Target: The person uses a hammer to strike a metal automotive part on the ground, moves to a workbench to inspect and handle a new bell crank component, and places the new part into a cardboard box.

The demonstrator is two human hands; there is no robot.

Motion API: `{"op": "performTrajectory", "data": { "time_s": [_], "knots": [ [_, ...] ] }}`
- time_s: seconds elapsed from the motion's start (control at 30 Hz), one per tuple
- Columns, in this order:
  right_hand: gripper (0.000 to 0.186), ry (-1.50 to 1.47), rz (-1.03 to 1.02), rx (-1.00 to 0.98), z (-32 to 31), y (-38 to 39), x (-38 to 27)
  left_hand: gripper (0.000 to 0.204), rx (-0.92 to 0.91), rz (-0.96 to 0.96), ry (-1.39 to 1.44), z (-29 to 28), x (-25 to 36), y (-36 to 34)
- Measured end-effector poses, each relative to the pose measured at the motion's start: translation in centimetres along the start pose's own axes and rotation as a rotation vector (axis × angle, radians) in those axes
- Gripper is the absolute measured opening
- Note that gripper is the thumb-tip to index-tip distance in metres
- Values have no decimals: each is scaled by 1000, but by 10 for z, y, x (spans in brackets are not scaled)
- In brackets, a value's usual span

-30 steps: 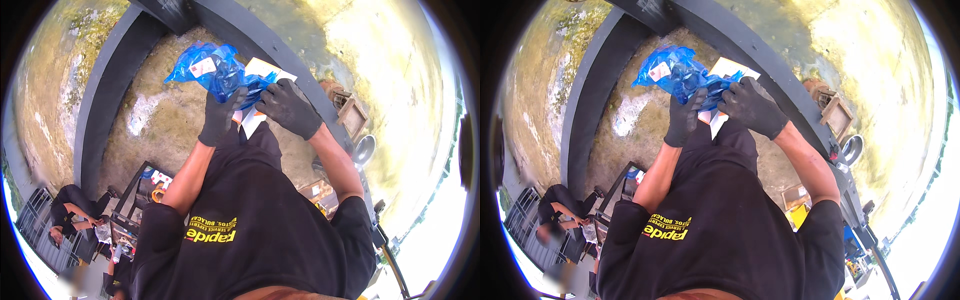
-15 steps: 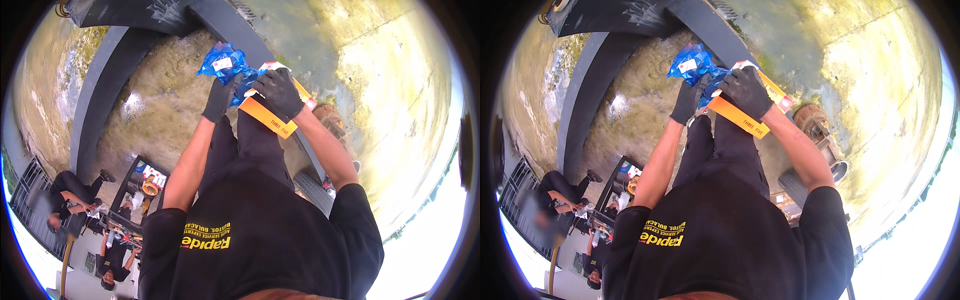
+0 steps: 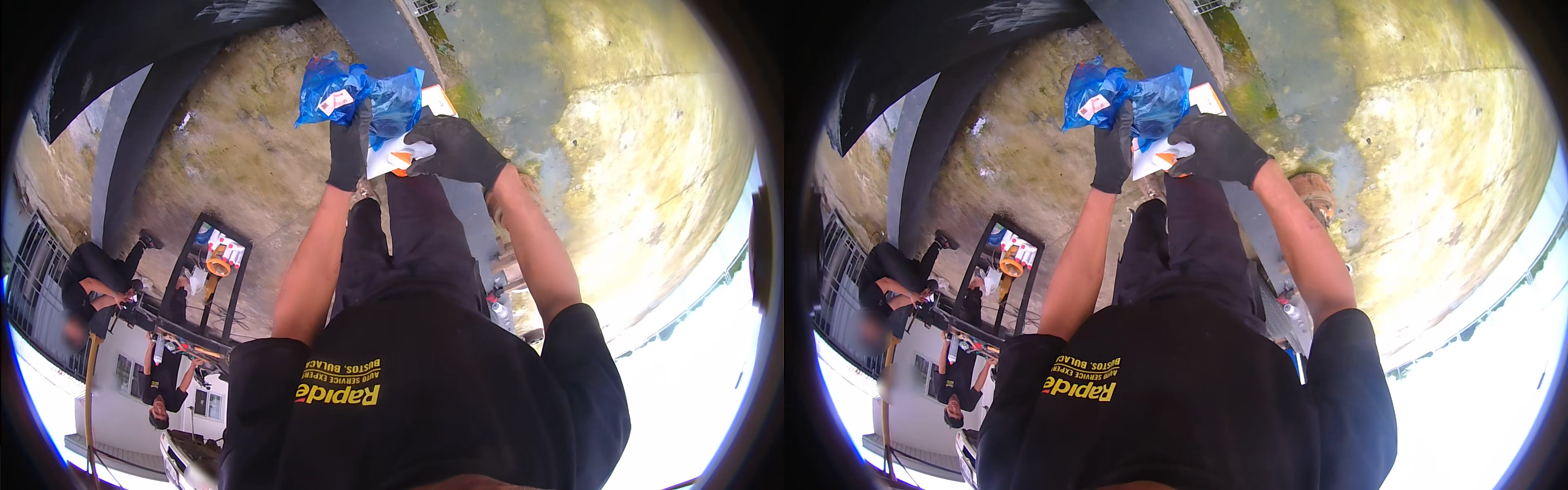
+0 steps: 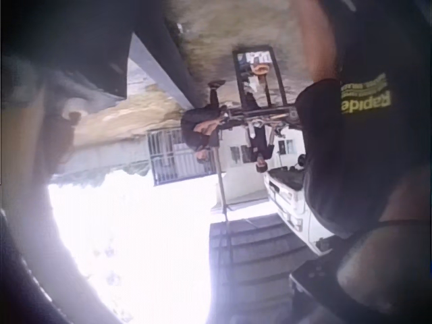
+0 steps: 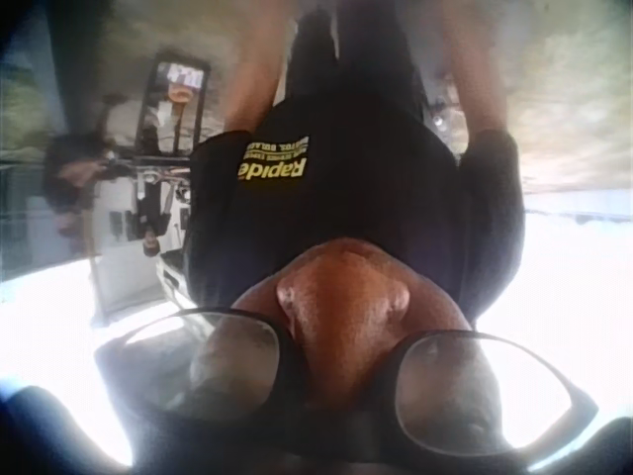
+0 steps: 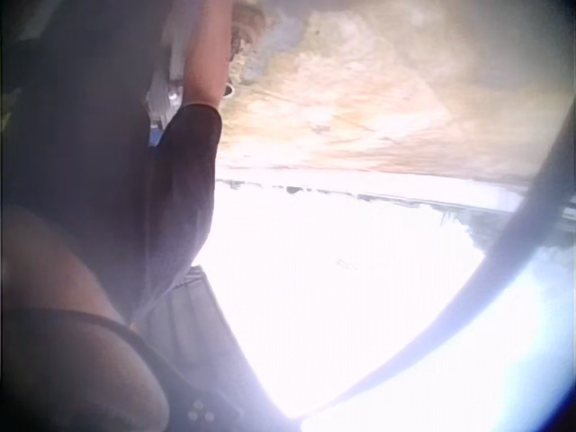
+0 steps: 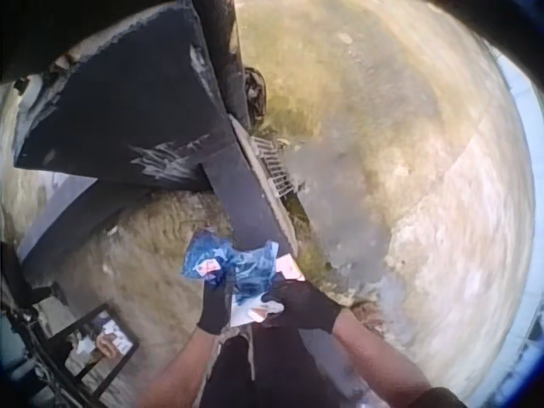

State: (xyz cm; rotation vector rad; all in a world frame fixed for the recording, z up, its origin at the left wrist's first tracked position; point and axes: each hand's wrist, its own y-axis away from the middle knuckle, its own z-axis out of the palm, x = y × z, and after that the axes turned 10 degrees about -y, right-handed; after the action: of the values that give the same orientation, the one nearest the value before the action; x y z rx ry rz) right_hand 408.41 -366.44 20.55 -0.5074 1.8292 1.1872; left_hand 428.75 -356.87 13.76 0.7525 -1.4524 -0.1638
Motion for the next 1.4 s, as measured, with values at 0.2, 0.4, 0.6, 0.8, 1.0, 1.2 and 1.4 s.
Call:
{"op": "performTrajectory", "data": {
  "time_s": [0.2,0.4,0.6,0.8,1.0,1.2,1.4],
  "knots": [
    [38,399,-41,-30,-64,-59,60,50,75,-260,284,9,-27,39],
    [41,304,-56,-62,-30,-72,81,24,21,-106,-96,2,1,43],
    [18,42,-9,-144,-51,-96,83,16,-420,267,-349,-42,-14,18],
    [17,292,-181,-8,-17,-117,125,36,-639,-8,-326,-6,-4,-21],
    [29,107,107,49,-12,-118,112,34,-800,-71,-865,4,-71,-51],
    [37,106,335,247,-28,-157,108,35,-870,-71,-1121,21,-67,-129],
    [52,-653,118,621,-79,-175,141,25,-602,-632,-504,27,-42,-212]
  ]
}}
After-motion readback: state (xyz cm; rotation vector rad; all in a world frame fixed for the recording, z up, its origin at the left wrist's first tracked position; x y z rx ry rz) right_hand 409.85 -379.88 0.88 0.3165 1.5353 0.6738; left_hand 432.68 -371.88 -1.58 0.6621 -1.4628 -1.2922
